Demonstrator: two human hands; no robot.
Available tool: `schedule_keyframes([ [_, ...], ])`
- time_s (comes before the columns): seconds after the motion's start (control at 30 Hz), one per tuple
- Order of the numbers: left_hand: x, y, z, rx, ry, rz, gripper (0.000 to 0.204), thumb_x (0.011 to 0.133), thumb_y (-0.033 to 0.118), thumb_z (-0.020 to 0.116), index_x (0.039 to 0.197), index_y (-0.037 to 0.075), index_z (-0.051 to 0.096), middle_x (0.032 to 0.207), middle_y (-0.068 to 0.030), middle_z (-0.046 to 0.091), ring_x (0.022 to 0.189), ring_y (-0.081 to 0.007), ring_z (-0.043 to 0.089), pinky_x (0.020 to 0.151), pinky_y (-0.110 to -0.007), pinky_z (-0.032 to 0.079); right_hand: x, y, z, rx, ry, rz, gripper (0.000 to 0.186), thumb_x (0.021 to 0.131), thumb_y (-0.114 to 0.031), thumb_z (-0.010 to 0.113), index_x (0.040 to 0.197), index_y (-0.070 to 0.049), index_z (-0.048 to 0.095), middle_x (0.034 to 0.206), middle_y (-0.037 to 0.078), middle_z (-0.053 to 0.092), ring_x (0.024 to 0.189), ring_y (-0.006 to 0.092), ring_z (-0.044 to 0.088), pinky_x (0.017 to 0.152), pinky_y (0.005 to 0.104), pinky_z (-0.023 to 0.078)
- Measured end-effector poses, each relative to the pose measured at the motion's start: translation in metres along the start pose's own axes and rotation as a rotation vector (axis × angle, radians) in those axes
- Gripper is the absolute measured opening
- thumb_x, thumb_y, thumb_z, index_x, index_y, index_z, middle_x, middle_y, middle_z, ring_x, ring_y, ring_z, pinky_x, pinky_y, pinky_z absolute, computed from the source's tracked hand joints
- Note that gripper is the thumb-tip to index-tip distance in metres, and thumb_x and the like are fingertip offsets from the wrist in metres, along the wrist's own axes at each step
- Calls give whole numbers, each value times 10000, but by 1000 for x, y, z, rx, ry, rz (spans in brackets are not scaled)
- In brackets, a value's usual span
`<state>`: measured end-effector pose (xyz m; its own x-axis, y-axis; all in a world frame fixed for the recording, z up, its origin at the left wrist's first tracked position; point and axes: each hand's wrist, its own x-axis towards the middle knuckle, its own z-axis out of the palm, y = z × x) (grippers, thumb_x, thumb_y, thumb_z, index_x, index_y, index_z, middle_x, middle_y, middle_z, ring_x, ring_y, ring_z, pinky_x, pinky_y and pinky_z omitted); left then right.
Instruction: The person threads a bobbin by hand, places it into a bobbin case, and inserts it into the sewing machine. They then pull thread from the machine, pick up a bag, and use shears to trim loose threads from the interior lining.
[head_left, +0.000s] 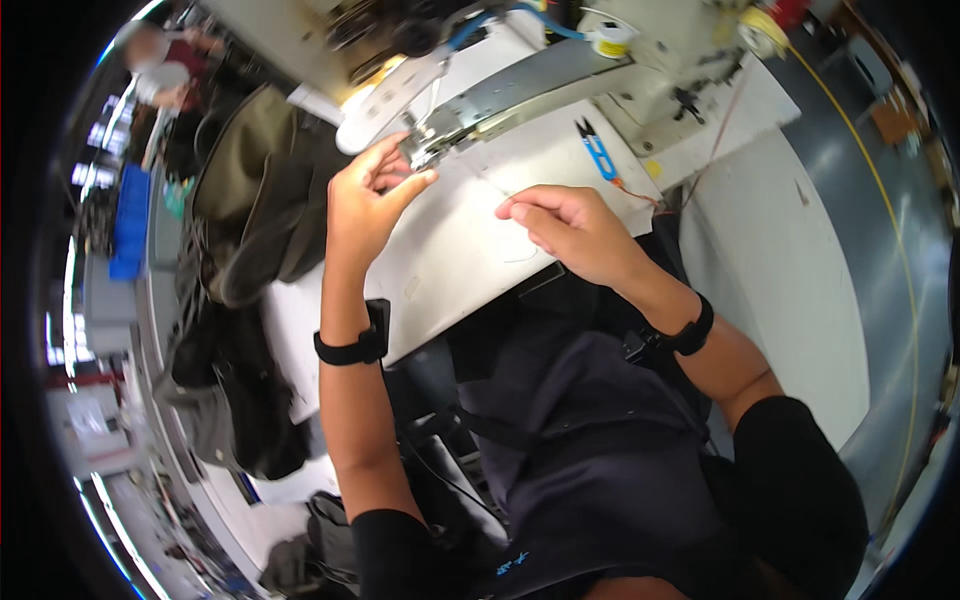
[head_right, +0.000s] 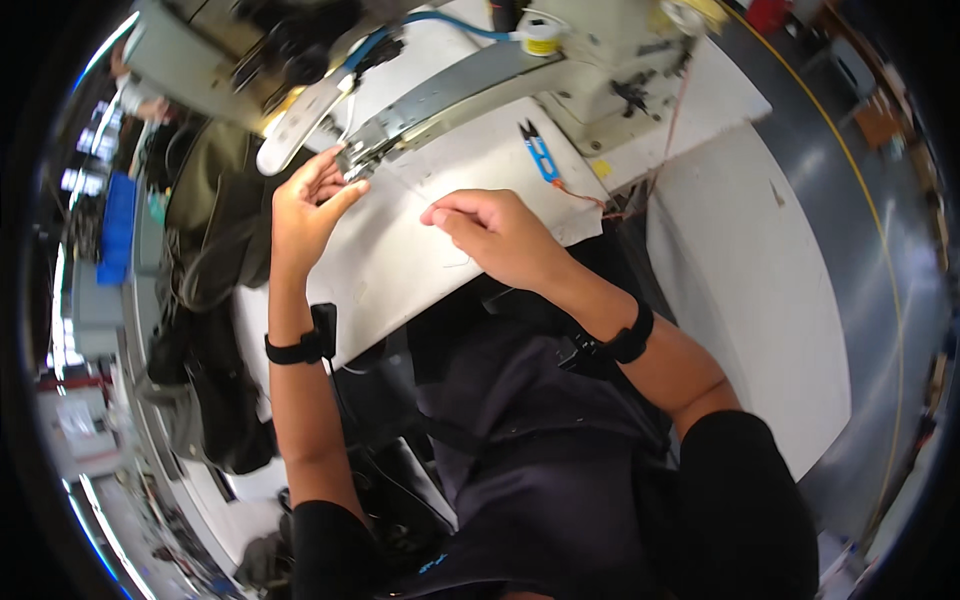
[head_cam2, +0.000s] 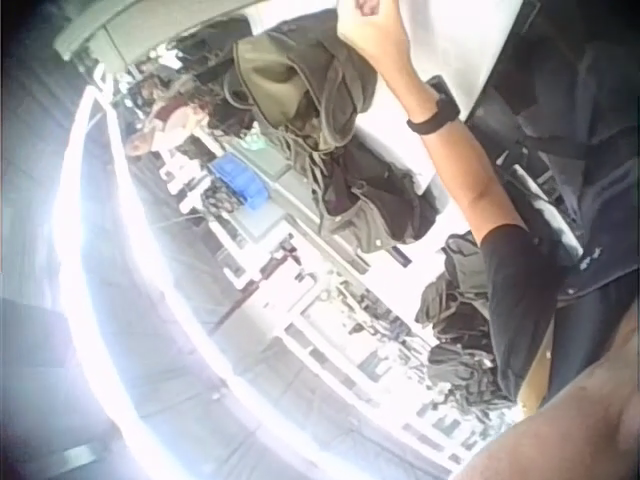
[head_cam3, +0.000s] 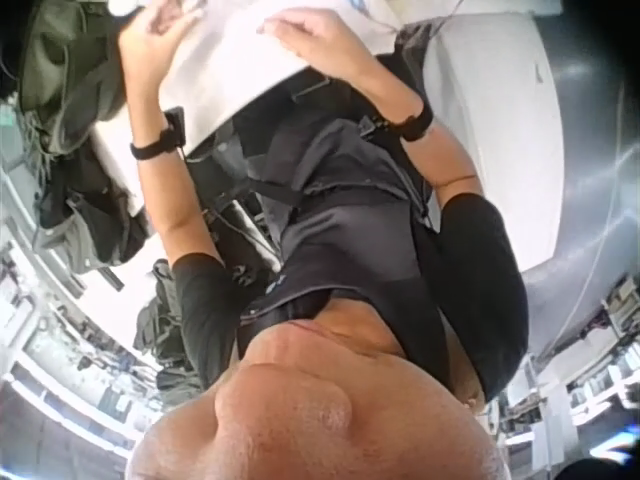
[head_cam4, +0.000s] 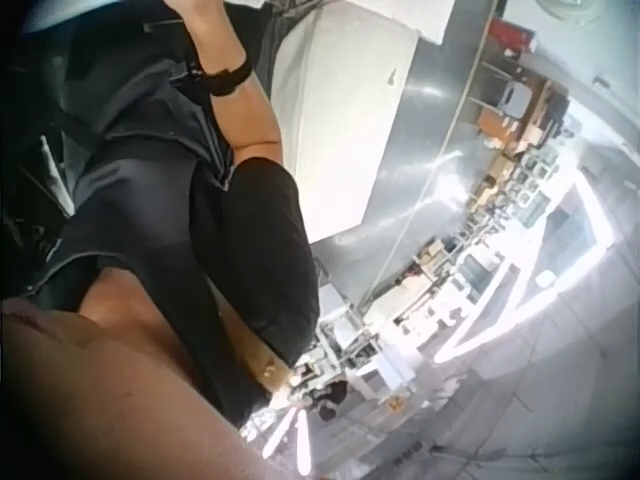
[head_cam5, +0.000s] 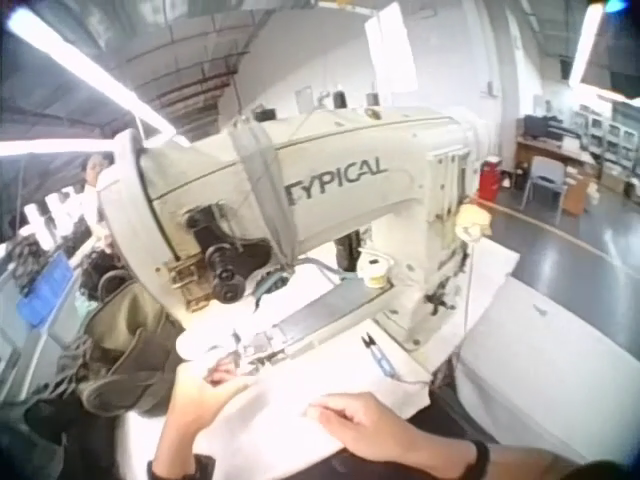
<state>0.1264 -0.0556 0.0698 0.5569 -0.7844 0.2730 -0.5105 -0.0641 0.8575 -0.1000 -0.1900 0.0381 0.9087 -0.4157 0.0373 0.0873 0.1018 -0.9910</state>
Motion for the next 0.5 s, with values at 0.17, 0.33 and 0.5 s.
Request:
schedule_keyframes([
  [0.17,8,-7,13,-3,5,-54,631,768,75,853,1276,-151,555,1145,-195,692,1021,-192,662,889,-312,548,2,10,3,44,-44,-24,237,996,-122,541,1071,58,676,673,-60,503,591,13,377,532,220,329],
  [0.33,-6,-28,-6,-109,-105,-7,644,876,-46,684,1450,-79,392,1414,-210,508,1182,-219,594,982,-315,507,-3,10,12,23,-94,0,235,998,-125,538,1059,53,679,650,-48,499,576,26,390,519,237,339],
  [0.5,39,-31,17,-845,296,-343,393,1047,161,404,1389,-29,446,1378,-214,539,1239,-319,553,1081,-433,443,-11,4,5,-7,-88,40,239,999,-125,534,1056,56,679,653,-27,515,592,40,431,544,236,377],
])
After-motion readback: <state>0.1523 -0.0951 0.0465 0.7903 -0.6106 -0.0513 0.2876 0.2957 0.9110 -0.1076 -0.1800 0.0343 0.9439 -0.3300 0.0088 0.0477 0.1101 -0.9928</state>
